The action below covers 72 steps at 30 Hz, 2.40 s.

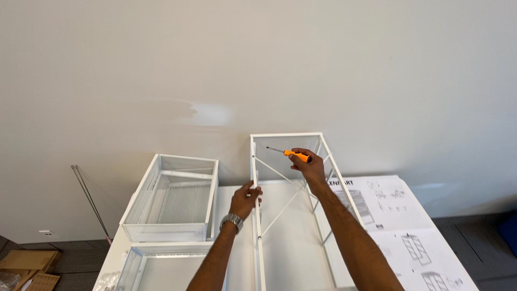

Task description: The person assembles a white wire drawer unit by aligning the frame components and securing the horizontal support bars with a screwdriver.

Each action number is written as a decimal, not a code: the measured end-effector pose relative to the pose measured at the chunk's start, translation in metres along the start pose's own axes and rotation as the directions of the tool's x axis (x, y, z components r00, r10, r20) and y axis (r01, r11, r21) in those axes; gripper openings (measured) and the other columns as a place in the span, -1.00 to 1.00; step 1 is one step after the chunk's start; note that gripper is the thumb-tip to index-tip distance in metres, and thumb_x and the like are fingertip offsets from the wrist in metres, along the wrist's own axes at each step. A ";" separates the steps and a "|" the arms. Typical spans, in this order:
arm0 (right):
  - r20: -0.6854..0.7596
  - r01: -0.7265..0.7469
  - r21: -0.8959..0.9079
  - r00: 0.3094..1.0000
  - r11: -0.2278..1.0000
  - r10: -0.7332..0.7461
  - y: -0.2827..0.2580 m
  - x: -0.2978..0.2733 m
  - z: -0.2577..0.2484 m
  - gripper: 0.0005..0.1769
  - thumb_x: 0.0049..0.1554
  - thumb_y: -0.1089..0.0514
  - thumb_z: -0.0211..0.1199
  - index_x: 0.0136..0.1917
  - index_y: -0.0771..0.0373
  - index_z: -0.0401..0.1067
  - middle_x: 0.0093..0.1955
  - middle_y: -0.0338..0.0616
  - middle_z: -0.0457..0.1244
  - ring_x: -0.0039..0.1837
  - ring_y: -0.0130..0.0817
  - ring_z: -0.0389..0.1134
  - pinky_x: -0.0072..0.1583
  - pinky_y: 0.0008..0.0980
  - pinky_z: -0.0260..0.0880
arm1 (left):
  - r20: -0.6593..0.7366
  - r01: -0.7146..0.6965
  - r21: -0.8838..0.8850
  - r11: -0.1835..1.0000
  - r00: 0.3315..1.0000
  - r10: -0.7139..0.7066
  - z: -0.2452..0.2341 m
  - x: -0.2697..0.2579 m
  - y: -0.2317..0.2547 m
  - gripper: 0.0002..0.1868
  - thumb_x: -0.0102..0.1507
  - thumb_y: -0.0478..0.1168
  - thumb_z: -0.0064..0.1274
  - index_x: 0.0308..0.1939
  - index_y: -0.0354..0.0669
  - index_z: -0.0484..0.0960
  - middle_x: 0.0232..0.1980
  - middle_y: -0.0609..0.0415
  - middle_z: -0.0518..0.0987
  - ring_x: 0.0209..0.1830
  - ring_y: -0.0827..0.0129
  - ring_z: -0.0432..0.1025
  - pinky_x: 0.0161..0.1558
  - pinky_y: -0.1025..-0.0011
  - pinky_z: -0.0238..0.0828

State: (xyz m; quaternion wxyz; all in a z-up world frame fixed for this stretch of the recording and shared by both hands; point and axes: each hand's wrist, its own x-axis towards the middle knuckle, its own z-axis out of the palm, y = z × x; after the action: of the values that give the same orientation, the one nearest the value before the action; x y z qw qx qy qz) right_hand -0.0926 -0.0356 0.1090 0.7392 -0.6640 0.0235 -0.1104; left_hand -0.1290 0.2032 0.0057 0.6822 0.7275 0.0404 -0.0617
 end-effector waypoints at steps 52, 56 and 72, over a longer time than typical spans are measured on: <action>0.463 0.349 -0.799 0.877 0.489 0.130 -0.040 0.133 0.113 -0.54 0.27 -0.19 0.36 0.21 0.06 0.27 -0.04 -0.14 0.37 -0.15 -0.26 0.29 -0.14 -0.19 0.31 | -0.022 0.075 -0.140 0.987 0.997 -0.079 0.017 -0.004 -0.012 -0.25 0.44 0.04 -0.03 0.72 0.07 0.28 -0.14 -0.01 0.83 -0.29 0.33 0.62 -0.15 0.34 0.70; 0.486 0.368 -0.849 0.825 0.380 0.289 -0.068 0.131 0.124 -0.55 0.24 -0.16 0.43 0.23 0.10 0.44 0.19 -0.04 0.39 -0.11 -0.22 0.51 -0.09 -0.21 0.46 | -0.014 0.057 -0.111 0.992 0.998 -0.058 0.017 -0.003 -0.013 -0.26 0.45 0.04 -0.06 0.73 0.05 0.25 -0.13 0.00 0.85 -0.27 0.34 0.63 -0.14 0.35 0.71; 0.519 0.531 -0.842 0.752 0.093 0.405 -0.074 0.138 0.149 -0.68 0.11 0.30 0.34 0.07 -0.08 0.57 0.16 -0.39 0.42 0.08 -0.34 0.44 -0.03 -0.21 0.42 | -0.009 0.072 -0.134 0.988 0.997 -0.073 0.016 -0.004 -0.010 -0.28 0.45 0.01 -0.04 0.72 0.08 0.29 -0.16 0.00 0.83 -0.28 0.34 0.62 -0.13 0.35 0.72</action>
State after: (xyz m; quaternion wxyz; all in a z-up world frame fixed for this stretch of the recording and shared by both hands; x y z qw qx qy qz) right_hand 0.0595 0.0759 0.2152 0.0386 -0.9690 -0.2001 0.1395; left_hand -0.1346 0.1881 -0.0049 0.7263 0.6787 0.0756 -0.0786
